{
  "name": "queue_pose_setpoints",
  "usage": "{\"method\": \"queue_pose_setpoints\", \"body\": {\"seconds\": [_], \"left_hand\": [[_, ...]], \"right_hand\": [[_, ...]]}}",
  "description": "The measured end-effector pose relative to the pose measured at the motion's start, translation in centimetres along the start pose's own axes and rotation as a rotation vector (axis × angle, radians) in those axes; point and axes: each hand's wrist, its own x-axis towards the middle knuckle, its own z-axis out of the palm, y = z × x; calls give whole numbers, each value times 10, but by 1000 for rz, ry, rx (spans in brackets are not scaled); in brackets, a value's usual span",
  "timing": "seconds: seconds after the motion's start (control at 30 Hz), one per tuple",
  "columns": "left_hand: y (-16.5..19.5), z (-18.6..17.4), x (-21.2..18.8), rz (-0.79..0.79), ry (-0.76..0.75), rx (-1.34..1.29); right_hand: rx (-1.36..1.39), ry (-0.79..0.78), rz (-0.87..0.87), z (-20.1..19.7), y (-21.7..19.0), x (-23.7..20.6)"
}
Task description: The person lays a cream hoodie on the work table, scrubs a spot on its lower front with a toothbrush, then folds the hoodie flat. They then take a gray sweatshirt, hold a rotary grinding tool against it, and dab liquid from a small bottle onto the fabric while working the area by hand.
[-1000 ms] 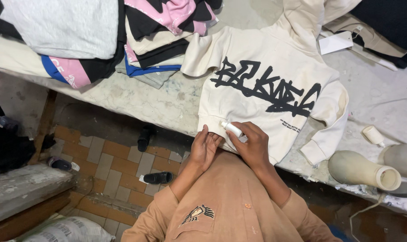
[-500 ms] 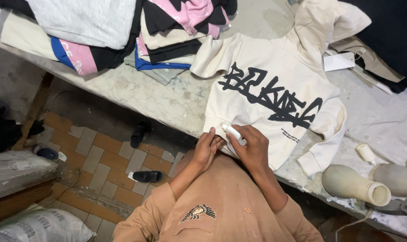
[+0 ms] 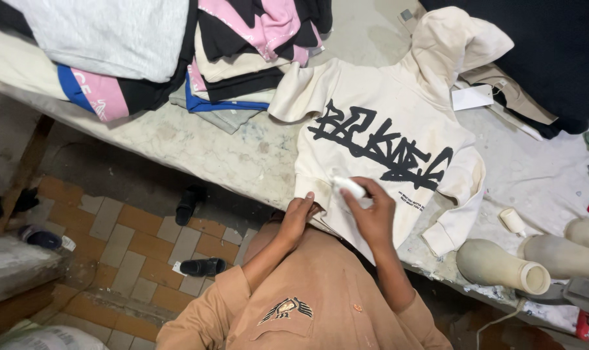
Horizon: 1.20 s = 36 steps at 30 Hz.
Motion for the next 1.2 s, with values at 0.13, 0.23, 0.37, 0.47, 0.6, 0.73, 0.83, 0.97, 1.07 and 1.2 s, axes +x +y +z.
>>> {"method": "queue_pose_setpoints", "body": {"seconds": [0.13, 0.23, 0.37, 0.47, 0.6, 0.73, 0.83, 0.97, 1.07, 1.2], "left_hand": [[21, 3, 3, -61, 142, -316], [32, 1, 6, -65, 149, -453], [33, -7, 13, -170, 148, -396], [32, -13, 11, -273, 226, -454], [35, -12, -2, -296, 288, -448], [32, -2, -13, -223, 271, -511], [25, 4, -16, -194, 270, -568], [14, 3, -15, -145, 288, -611], [7, 2, -13, -139, 325, -602], [1, 6, -5, -114, 292, -635]], "right_hand": [[242, 383, 123, -57, 52, 28], [300, 613, 88, -116, 96, 51], [240, 840, 19, -193, 143, 87], [-6, 1004, 50, -230, 158, 112], [-93, 1031, 502, -241, 173, 132], [-279, 784, 552, -232, 174, 133], [-416, 1037, 325, -214, 169, 116], [-599, 793, 368, -174, 156, 72], [-493, 756, 244, -145, 152, 47], [-403, 707, 240, -143, 160, 44]]}}
